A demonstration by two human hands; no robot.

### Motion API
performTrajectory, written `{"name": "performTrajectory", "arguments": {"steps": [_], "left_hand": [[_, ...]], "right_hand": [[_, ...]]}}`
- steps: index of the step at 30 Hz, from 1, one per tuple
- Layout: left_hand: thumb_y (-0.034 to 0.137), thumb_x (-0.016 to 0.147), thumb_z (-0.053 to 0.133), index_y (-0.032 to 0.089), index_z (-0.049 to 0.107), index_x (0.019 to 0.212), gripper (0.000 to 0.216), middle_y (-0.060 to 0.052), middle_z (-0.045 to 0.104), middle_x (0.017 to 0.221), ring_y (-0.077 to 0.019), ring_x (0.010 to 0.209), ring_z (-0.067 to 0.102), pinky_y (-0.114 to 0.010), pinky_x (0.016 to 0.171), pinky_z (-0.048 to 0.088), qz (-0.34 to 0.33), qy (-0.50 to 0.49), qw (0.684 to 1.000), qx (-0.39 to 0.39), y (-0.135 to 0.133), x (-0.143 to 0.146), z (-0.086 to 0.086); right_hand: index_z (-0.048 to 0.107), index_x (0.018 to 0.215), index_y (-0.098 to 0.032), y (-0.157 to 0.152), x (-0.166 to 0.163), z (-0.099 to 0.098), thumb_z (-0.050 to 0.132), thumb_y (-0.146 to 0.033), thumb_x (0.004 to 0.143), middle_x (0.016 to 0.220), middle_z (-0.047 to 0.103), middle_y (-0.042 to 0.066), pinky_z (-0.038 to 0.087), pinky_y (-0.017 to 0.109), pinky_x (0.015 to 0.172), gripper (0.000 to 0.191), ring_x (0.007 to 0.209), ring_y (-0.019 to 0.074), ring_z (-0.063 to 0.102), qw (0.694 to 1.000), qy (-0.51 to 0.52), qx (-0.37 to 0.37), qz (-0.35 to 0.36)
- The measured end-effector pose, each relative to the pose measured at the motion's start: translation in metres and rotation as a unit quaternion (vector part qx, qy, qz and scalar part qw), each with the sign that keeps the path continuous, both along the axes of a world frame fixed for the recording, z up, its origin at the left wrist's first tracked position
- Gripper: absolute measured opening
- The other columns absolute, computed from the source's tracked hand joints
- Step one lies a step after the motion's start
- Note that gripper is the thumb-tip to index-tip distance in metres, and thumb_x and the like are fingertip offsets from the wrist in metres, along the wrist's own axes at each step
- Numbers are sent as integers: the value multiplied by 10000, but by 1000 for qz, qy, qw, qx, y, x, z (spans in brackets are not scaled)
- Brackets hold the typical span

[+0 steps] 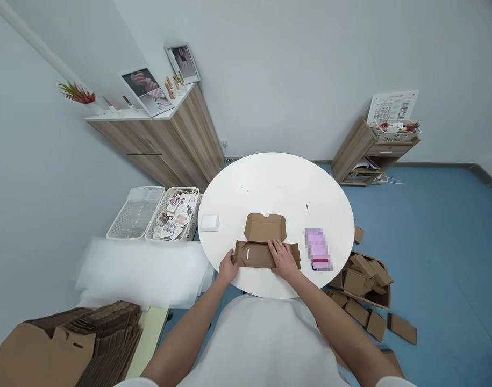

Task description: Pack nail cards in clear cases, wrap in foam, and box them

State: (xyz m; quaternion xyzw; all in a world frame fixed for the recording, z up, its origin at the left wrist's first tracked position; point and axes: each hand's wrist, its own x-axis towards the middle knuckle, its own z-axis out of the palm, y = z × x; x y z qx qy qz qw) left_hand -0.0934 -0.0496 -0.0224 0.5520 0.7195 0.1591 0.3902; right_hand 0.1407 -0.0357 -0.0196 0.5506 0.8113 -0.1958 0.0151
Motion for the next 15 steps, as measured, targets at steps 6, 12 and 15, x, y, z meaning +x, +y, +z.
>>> {"name": "performTrajectory", "arguments": {"steps": [6,12,15], "left_hand": [[92,721,445,120,486,1118,400,-95,585,1016,-158,885,567,-269,768,442,-22,-3,1000,22,5,18,11],[301,732,542,105,437,1158,480,-150,493,1157,-164,907,559,-267,760,450,-26,-16,999,33,0,40,13],[308,790,461,122,492,1061,330,-129,540,1091,-150,841,578,-276,745,448,-27,1,999,39,5,40,13]], "right_hand": [[52,1382,-181,1,-3,2,644,-179,580,1436,168,118,103,436,1049,996,1322,260,88,1000,10,-6,-7],[66,1381,-183,0,-6,4,636,-147,563,1436,176,107,114,418,1049,998,1320,256,106,1000,3,-5,-5],[55,1382,-181,-1,-6,3,651,-149,552,1440,162,105,108,415,1052,1022,1323,251,94,1000,3,1,0]]}}
